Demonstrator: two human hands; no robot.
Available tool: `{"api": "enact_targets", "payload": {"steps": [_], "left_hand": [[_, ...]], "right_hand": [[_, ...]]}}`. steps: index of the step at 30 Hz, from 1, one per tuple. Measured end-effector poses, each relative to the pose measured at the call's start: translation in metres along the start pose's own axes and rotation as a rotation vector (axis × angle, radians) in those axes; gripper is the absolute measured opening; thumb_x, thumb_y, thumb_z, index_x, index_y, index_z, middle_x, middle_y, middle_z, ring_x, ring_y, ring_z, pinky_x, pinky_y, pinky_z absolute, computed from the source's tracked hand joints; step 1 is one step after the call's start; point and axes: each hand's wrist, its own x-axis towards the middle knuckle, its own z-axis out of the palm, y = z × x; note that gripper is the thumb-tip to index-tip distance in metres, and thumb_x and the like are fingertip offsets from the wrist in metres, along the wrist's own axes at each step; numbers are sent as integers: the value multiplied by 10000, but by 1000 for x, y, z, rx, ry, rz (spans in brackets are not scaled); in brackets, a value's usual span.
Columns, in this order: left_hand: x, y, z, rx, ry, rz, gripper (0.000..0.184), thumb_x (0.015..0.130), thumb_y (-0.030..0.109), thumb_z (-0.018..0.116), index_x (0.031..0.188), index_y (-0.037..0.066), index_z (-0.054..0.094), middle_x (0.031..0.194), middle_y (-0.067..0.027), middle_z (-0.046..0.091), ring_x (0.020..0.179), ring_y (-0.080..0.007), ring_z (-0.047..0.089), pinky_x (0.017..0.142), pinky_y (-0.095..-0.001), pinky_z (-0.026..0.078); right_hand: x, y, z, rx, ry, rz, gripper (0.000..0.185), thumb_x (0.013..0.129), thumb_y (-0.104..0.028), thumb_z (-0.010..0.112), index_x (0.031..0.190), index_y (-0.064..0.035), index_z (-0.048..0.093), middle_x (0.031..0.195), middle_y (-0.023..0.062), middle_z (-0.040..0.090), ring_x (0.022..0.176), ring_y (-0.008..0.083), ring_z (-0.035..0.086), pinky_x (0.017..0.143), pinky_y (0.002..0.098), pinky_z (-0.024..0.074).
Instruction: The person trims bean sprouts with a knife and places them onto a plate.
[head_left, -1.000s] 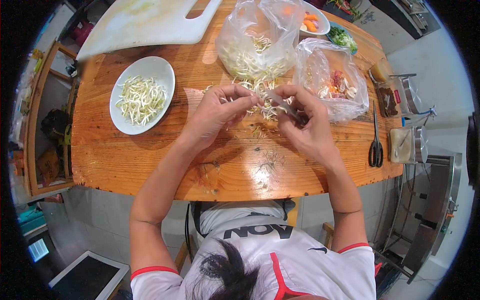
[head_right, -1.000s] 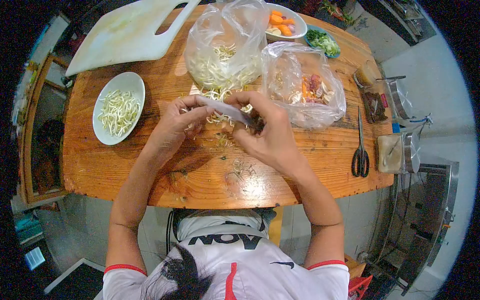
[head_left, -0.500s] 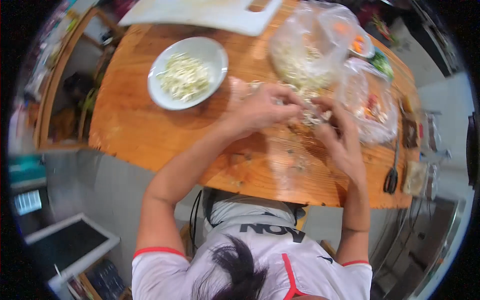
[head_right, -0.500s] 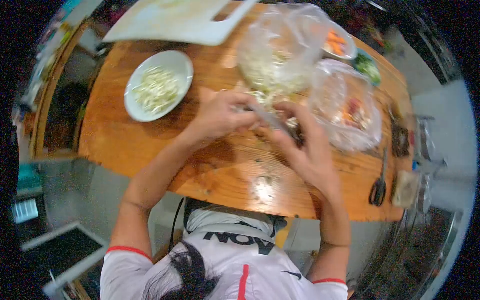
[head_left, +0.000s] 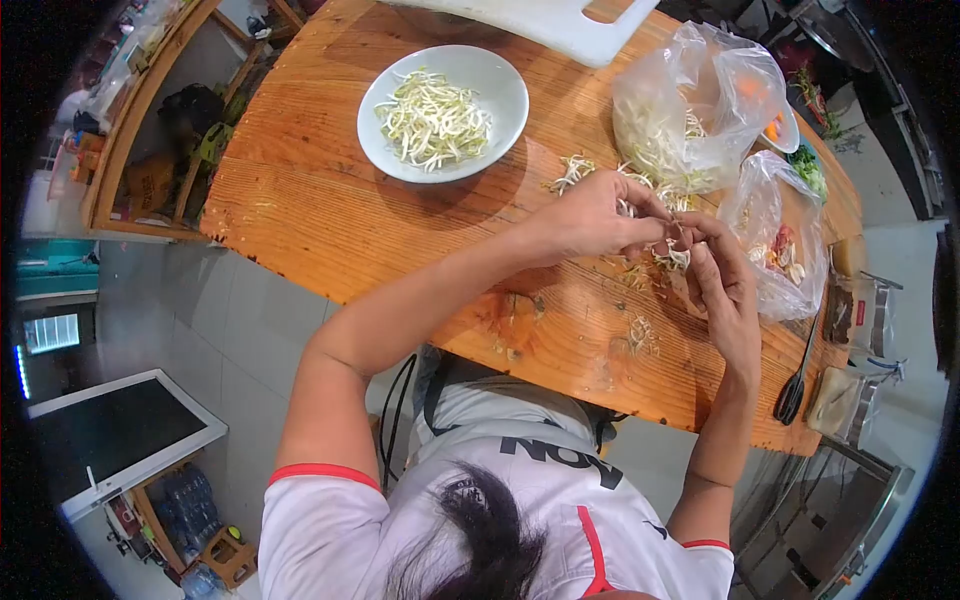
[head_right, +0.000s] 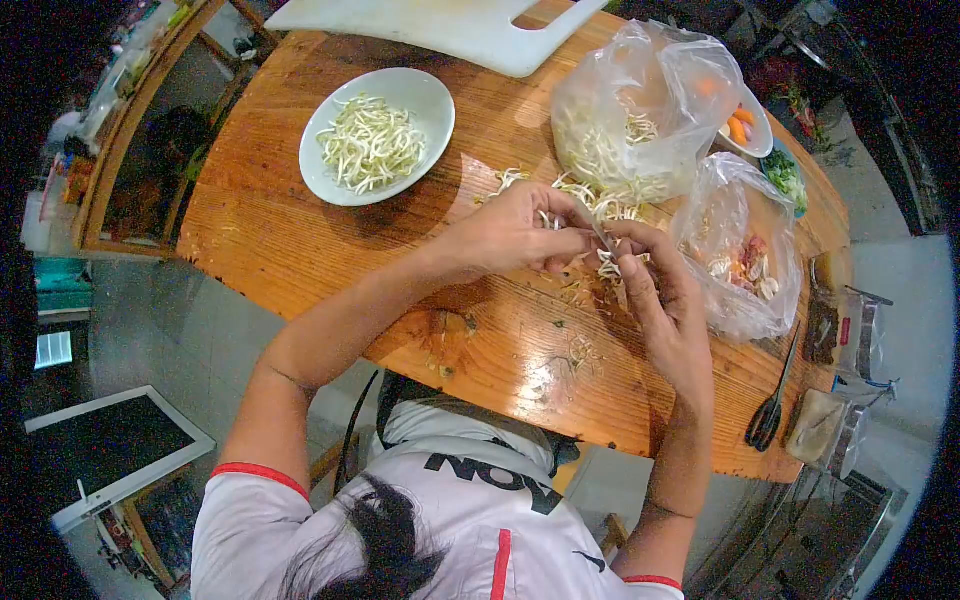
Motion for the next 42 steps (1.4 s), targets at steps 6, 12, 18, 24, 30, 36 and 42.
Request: {"api": "enact_targets", "payload": {"steps": [6, 12, 18, 24, 30, 36, 42], "left_hand": [[2, -4, -3, 26, -23, 24, 180, 868, 169, 643, 987, 41, 688, 834, -20, 679, 616, -40, 542, 545, -187, 453], [0, -1, 2, 34, -8, 80, 162, 854, 144, 654, 915, 4, 711, 743, -27, 666, 611, -52, 534, 551, -203, 437], [1, 1, -6, -79, -88, -48, 248, 883, 249, 623, 1004, 37, 669, 764, -5, 634, 603, -26, 474, 514, -175, 354], [-2, 14, -25, -476, 177, -108, 294, 893, 250, 572, 1052, 4, 603, 737, 14, 564, 528, -35, 398, 497, -159, 349], [4, 5, -29, -713, 70, -105, 259, 935, 184, 448, 1100, -9, 500, 719, 12, 482, 559, -64, 395, 462, -184, 342], [6, 1, -35, -814, -8, -134, 205, 954, 153, 398, 1058, 20, 515, 703, 23, 426, 566, -66, 386, 456, -191, 350], [5, -1, -35, -886, -51, -170, 231, 970, 172, 391, 1088, 22, 520, 704, 37, 424, 539, -49, 394, 447, -181, 368]], "right_hand": [[1, 0, 2, 2, 24, -29, 248, 970, -184, 532, 1177, -57, 579, 889, -34, 504, 724, 37, 429, 606, 191, 350], [0, 0, 2, -53, 43, 2, 210, 961, -172, 541, 1120, -47, 594, 905, -17, 532, 746, 53, 452, 634, 199, 372], [2, 1, 1, -38, 119, -31, 213, 954, -183, 551, 1105, -38, 592, 838, 19, 537, 759, 86, 465, 658, 256, 398], [1, 4, -14, -582, 104, -185, 191, 813, -118, 673, 980, -32, 637, 803, 90, 580, 742, 228, 563, 672, 303, 437], [2, 7, -7, -744, 138, -247, 250, 706, -54, 716, 949, -37, 660, 813, 135, 591, 754, 332, 610, 654, 382, 481], [6, 26, 5, -811, 189, -318, 351, 648, 4, 722, 986, -78, 675, 809, 104, 563, 712, 281, 597, 630, 367, 484], [7, 28, 6, -841, 197, -343, 365, 620, 34, 719, 964, -81, 675, 785, 90, 546, 699, 261, 587, 609, 345, 478]]}}
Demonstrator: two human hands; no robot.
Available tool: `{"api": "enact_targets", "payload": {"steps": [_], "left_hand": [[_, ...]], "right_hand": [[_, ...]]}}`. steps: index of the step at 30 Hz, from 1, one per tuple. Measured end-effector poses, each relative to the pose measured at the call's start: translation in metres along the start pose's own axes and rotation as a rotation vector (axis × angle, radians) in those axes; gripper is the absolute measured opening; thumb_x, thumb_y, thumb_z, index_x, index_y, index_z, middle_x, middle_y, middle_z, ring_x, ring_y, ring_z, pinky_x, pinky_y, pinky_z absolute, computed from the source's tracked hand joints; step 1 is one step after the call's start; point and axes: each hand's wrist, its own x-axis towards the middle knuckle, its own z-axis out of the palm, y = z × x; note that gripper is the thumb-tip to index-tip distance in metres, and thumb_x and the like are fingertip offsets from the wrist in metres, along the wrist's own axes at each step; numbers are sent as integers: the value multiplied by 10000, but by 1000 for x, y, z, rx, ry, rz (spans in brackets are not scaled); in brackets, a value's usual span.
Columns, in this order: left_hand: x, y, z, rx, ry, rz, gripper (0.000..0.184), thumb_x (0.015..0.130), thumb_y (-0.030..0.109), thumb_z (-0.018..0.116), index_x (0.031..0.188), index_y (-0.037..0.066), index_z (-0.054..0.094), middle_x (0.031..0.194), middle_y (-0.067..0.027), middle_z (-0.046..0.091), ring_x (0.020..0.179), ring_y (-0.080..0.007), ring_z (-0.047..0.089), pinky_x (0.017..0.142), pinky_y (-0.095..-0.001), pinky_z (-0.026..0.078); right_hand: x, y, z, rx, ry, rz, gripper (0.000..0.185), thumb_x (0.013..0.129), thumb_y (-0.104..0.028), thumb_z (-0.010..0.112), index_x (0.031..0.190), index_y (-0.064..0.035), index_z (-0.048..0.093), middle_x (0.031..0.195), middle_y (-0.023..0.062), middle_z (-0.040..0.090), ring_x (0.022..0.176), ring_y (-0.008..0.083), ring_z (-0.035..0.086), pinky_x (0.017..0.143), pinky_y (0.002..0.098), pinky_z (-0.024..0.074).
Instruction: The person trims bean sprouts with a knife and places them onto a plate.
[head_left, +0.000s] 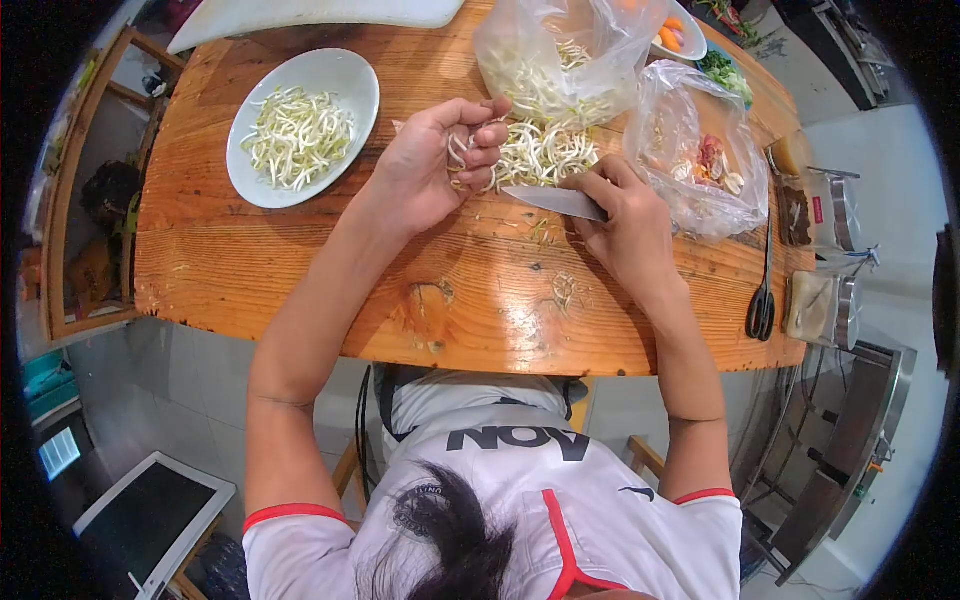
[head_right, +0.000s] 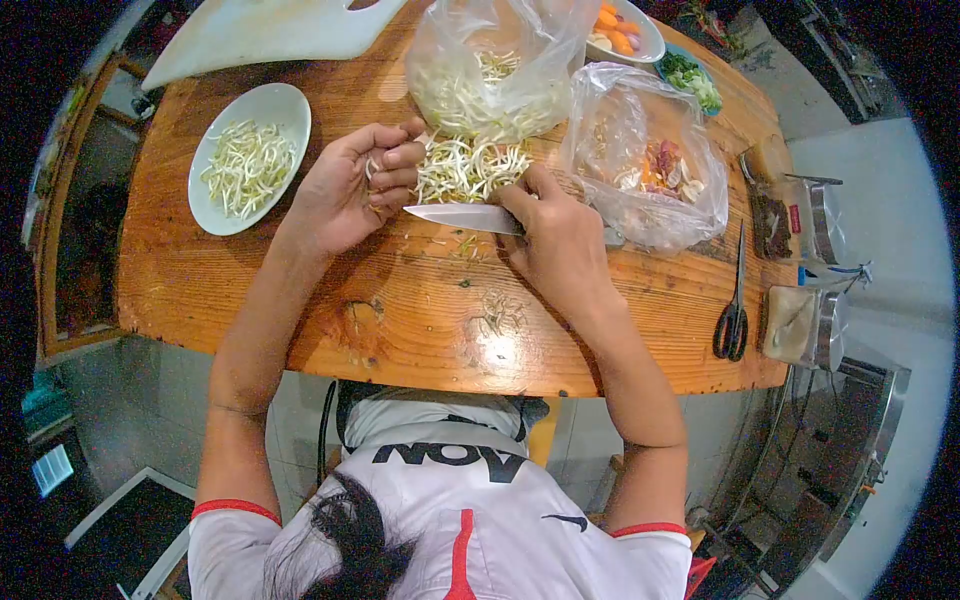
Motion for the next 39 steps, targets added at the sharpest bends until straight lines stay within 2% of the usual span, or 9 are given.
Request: {"api": "enact_targets", "payload": {"steps": [4, 6, 8, 11, 19, 22, 26, 32, 39], "left_hand": [[-5, -6, 16, 254, 190, 40, 266, 957, 216, 448, 1124, 28, 536, 773, 26, 532, 599, -46, 503, 478, -167, 410], [-6, -9, 17, 357, 238, 51, 295, 939, 243, 504, 1138, 30, 550, 825, 14, 589, 657, -49, 561, 518, -167, 440], [-6, -14, 23, 449, 207, 64, 319, 913, 258, 554, 1134, 28, 567, 867, 0, 616, 714, -50, 591, 559, -174, 455], [-3, -18, 21, 575, 134, 58, 347, 876, 271, 633, 1132, 40, 597, 916, -8, 635, 826, -72, 623, 643, -200, 469], [-2, -33, 27, 629, -40, 5, 360, 838, 182, 675, 1156, 37, 589, 1027, -58, 665, 910, -112, 636, 701, -217, 495], [-2, -36, 27, 528, 1, 0, 390, 820, 126, 652, 1188, 24, 571, 1028, -71, 670, 885, -110, 640, 702, -208, 507], [0, -34, 20, 517, -3, -14, 298, 828, 173, 700, 1094, 49, 647, 932, -40, 687, 880, -90, 638, 748, -208, 474], [-4, -28, 24, 522, 91, 14, 318, 846, 124, 640, 1149, 31, 613, 989, -52, 669, 866, -100, 641, 703, -194, 499], [-4, -28, 17, 483, 60, 30, 282, 855, 174, 669, 1096, 30, 645, 935, -33, 670, 850, -80, 616, 744, -198, 480]], "right_hand": [[4, -2, -5, 148, 130, 0, 286, 675, 24, 728, 942, -55, 665, 767, 72, 578, 658, 186, 590, 591, 287, 467], [5, -3, -9, 261, 188, 64, 275, 670, 17, 726, 928, -49, 661, 784, 87, 619, 677, 203, 618, 607, 296, 485], [2, -5, -10, 476, 241, 222, 205, 716, 15, 718, 912, -22, 672, 763, 59, 647, 677, 125, 601, 604, 266, 467], [2, -14, -24, 733, 167, 384, 166, 758, 11, 704, 922, -11, 688, 782, 32, 646, 686, 90, 570, 610, 240, 448], [0, -13, -24, 711, 71, 280, 168, 755, 26, 699, 920, -6, 698, 795, 31, 642, 735, 78, 554, 663, 225, 434], [-1, -12, -17, 702, 84, 258, 204, 742, 19, 710, 943, -6, 689, 771, 18, 618, 727, 76, 550, 648, 227, 427], [0, -9, -20, 642, -20, 334, 345, 734, -29, 747, 1062, -18, 641, 733, -20, 540, 698, 69, 523, 624, 230, 415], [4, -13, -34, 931, -45, 252, 388, 873, -211, 659, 1207, -51, 544, 849, 1, 511, 723, 62, 453, 633, 233, 381], [5, -10, -27, 685, -71, 204, 296, 926, -190, 585, 1190, -56, 582, 951, 40, 591, 818, 118, 509, 725, 269, 421]]}}
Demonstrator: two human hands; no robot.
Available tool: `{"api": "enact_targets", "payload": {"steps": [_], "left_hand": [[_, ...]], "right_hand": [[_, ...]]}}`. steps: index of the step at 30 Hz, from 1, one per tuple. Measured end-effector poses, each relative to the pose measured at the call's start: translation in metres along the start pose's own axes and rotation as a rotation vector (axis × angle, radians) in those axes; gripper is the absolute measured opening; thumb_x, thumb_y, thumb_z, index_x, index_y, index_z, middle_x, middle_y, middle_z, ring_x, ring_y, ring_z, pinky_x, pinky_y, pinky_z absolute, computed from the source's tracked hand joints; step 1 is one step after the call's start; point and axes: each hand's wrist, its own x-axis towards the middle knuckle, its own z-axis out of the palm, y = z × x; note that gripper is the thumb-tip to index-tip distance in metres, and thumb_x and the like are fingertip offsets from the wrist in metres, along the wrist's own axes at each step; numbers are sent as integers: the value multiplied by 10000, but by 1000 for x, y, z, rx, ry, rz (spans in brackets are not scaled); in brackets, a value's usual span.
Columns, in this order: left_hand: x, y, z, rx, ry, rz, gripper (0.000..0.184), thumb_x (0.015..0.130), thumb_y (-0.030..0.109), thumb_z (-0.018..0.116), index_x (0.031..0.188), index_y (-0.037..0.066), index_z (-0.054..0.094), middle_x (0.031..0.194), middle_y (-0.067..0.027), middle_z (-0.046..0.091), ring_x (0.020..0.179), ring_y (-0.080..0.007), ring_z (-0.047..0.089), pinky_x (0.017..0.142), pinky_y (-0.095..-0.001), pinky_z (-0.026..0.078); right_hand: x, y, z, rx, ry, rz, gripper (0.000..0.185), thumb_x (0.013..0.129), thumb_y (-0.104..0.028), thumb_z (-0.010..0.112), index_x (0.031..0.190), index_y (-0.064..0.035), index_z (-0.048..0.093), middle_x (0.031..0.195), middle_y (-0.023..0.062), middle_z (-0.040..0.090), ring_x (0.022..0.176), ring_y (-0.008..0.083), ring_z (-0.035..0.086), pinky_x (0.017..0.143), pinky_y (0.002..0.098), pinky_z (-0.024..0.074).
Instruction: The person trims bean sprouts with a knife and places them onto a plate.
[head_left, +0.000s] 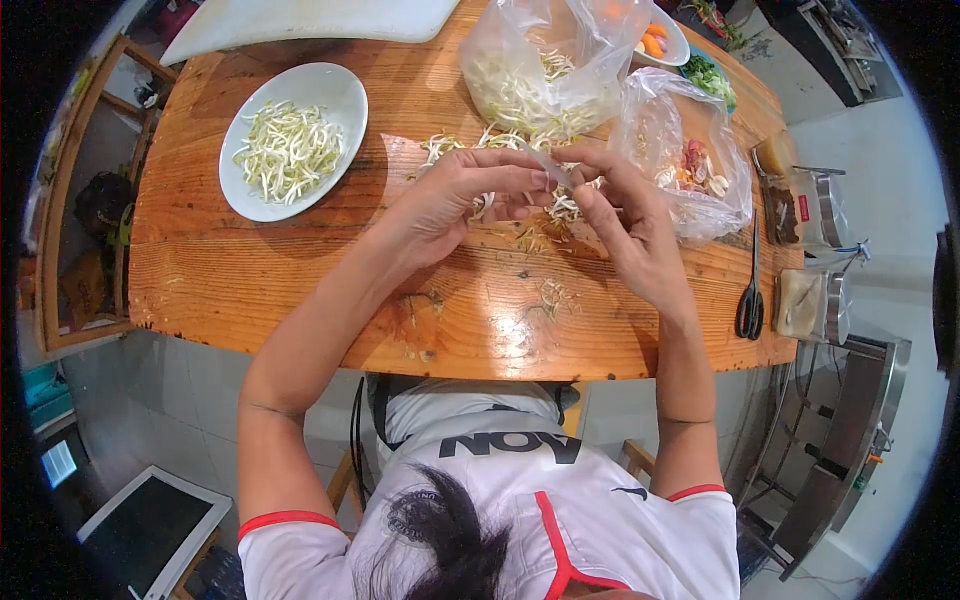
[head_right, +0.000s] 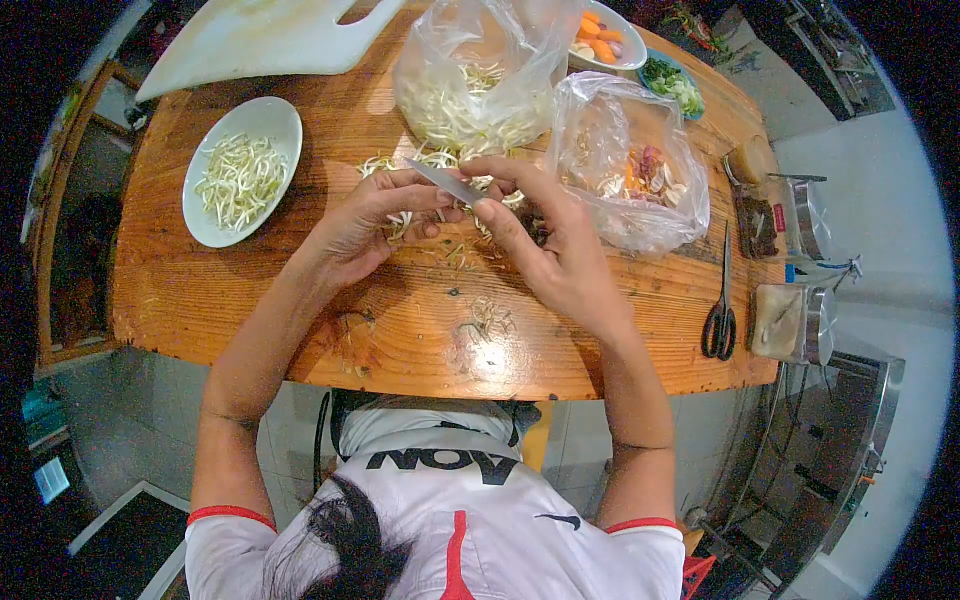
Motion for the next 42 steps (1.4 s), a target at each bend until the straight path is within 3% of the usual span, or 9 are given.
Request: {"api": "enact_targets", "payload": {"steps": [5, 11, 17, 20, 23, 29, 35, 41, 42], "left_hand": [[-4, 3, 4, -49, 2, -8, 262, 869, 188, 653, 1080, 32, 658, 923, -27, 666, 813, -68, 587, 744, -193, 446], [-4, 2, 4, -44, 14, -22, 251, 863, 186, 650, 1060, 31, 663, 921, -29, 665, 785, -65, 575, 742, -189, 427], [-3, 2, 5, 10, 5, -28, 257, 858, 177, 646, 1059, 17, 657, 917, -42, 667, 782, -74, 587, 728, -190, 447], [1, 1, 1, 50, -5, -44, 286, 856, 158, 635, 1098, 6, 620, 950, -52, 656, 800, -90, 603, 745, -206, 480], [3, 5, -1, -63, 0, -13, 285, 868, 130, 587, 1124, 5, 563, 971, -53, 630, 833, -122, 622, 767, -234, 526], [5, 13, -22, -450, 26, 25, 210, 925, 145, 414, 1046, -2, 501, 929, -102, 579, 855, -202, 604, 764, -304, 539], [8, 11, -25, -586, -74, -30, 132, 935, 174, 423, 938, 52, 473, 831, -48, 514, 738, -164, 536, 655, -286, 501], [6, 15, -24, -494, -101, -55, 136, 924, 212, 483, 921, 76, 482, 772, -10, 481, 638, -80, 451, 542, -201, 387], [5, 16, -22, -381, -58, -30, 161, 919, 231, 499, 923, 71, 508, 764, -2, 483, 624, -72, 441, 531, -194, 376]], "right_hand": [[1, -3, 3, -81, 35, -45, 260, 909, -143, 600, 1149, -45, 609, 1108, 73, 646, 960, 161, 549, 837, 301, 446], [1, -6, 5, -46, 48, -36, 255, 887, -125, 621, 1127, -40, 619, 1036, 76, 652, 917, 172, 561, 827, 306, 444], [-1, -6, 4, -111, 64, 26, 226, 887, -133, 622, 1090, -34, 628, 940, 74, 649, 819, 142, 565, 723, 285, 454], [0, 1, 6, -142, 97, -71, 213, 883, -131, 629, 1071, -31, 630, 903, 73, 645, 763, 130, 559, 665, 291, 451], [0, -1, 1, 7, 129, 70, 217, 867, -142, 652, 1053, -32, 633, 910, 99, 647, 742, 159, 577, 647, 313, 454], [0, 3, -9, -705, 0, -107, 280, 750, -84, 713, 1018, -41, 645, 885, 150, 607, 797, 337, 623, 662, 372, 488], [-2, 14, 1, -647, -49, -87, 283, 670, -21, 715, 942, -30, 636, 937, 147, 569, 829, 366, 616, 699, 432, 501], [0, 20, -1, -668, -14, -103, 269, 668, -11, 713, 925, -22, 633, 936, 150, 574, 805, 360, 607, 689, 425, 490], [0, 19, -1, -637, 4, -126, 252, 682, 0, 709, 924, -18, 640, 892, 132, 573, 771, 324, 595, 661, 392, 477]]}}
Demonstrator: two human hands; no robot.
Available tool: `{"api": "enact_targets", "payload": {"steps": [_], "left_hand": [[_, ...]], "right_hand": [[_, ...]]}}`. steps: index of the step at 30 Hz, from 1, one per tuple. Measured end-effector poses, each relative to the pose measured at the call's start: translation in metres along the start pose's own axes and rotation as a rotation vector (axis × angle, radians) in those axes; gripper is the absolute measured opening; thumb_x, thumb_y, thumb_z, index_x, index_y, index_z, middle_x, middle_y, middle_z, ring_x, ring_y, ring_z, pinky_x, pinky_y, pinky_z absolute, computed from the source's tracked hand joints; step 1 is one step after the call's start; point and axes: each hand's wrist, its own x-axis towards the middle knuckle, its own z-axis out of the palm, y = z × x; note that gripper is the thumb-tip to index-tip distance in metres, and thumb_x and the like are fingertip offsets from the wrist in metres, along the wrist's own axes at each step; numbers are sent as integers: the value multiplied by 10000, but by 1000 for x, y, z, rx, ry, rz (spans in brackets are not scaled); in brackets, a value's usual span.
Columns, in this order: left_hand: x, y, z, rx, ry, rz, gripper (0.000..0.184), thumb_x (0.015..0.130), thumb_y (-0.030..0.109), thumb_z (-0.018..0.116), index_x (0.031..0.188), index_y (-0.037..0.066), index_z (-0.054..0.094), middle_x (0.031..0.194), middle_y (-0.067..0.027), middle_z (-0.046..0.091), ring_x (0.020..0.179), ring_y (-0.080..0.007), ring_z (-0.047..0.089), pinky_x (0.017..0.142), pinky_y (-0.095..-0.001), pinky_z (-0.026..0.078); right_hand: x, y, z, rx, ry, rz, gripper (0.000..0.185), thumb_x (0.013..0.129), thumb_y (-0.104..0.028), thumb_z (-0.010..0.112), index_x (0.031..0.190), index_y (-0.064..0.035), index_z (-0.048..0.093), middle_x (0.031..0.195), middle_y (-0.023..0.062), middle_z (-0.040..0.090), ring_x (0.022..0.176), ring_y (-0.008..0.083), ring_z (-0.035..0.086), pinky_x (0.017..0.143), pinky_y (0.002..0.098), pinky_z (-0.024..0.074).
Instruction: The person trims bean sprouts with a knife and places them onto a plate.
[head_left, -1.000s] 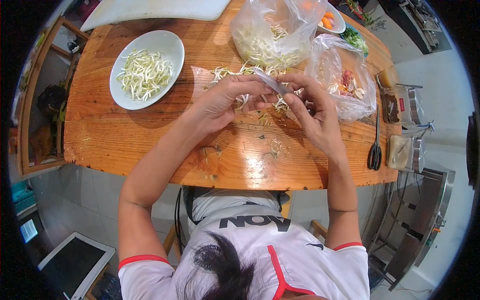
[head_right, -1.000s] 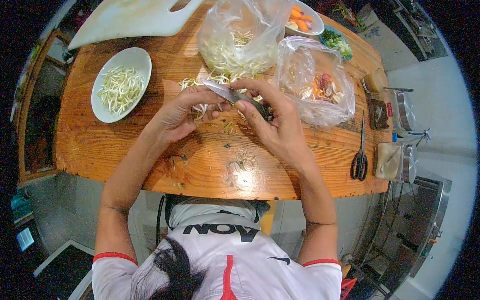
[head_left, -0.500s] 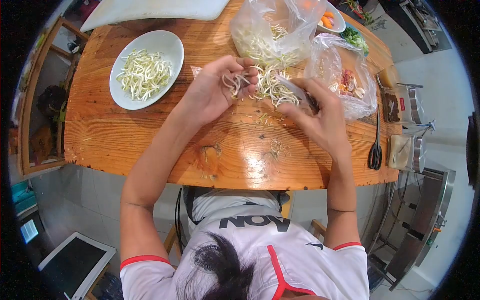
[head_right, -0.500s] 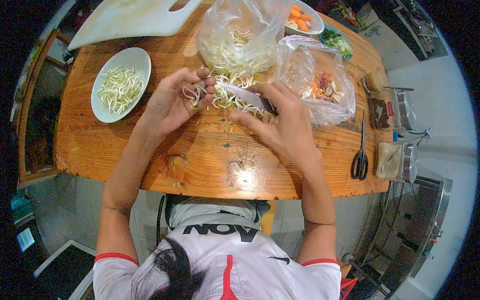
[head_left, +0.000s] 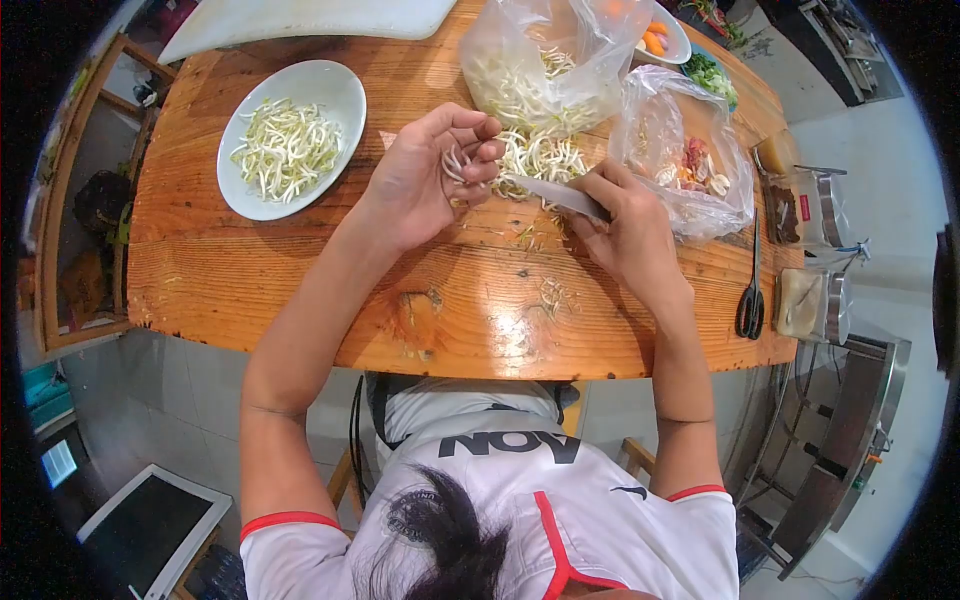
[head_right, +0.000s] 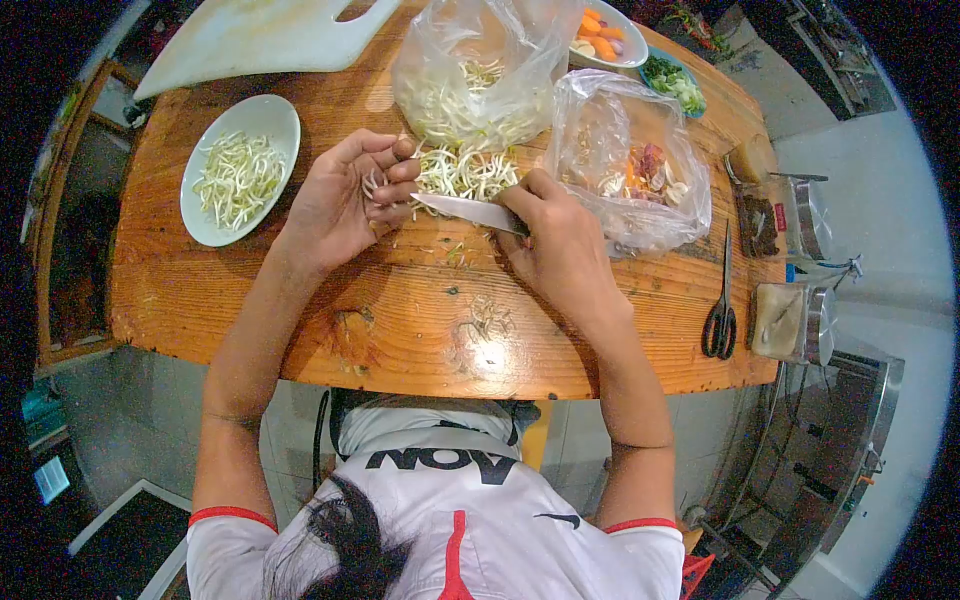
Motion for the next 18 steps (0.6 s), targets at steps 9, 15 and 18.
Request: {"api": "enact_targets", "payload": {"steps": [9, 15, 18], "left_hand": [[-2, -20, 20, 898, 134, 149, 235, 824, 122, 636, 1014, -10, 673, 884, -42, 665, 686, -42, 550, 587, -192, 439], [-1, -24, 19, 871, 92, 100, 246, 770, 89, 720, 1001, 9, 693, 889, -40, 677, 791, -78, 598, 717, -210, 470], [-2, -24, 20, 799, 106, 112, 272, 783, 190, 751, 996, 29, 702, 861, -11, 666, 747, -58, 563, 668, -207, 441]], "right_hand": [[1, -8, -9, 234, 58, -115, 313, 636, 77, 674, 938, -2, 647, 862, 135, 600, 787, 310, 608, 697, 350, 475], [-1, -16, -8, 351, 63, -16, 395, 652, 68, 687, 1033, -31, 647, 881, 96, 619, 782, 214, 612, 696, 306, 469], [-2, -19, -11, 448, 113, 135, 430, 713, 8, 714, 1124, -54, 607, 892, 64, 606, 773, 158, 589, 683, 282, 454]]}}
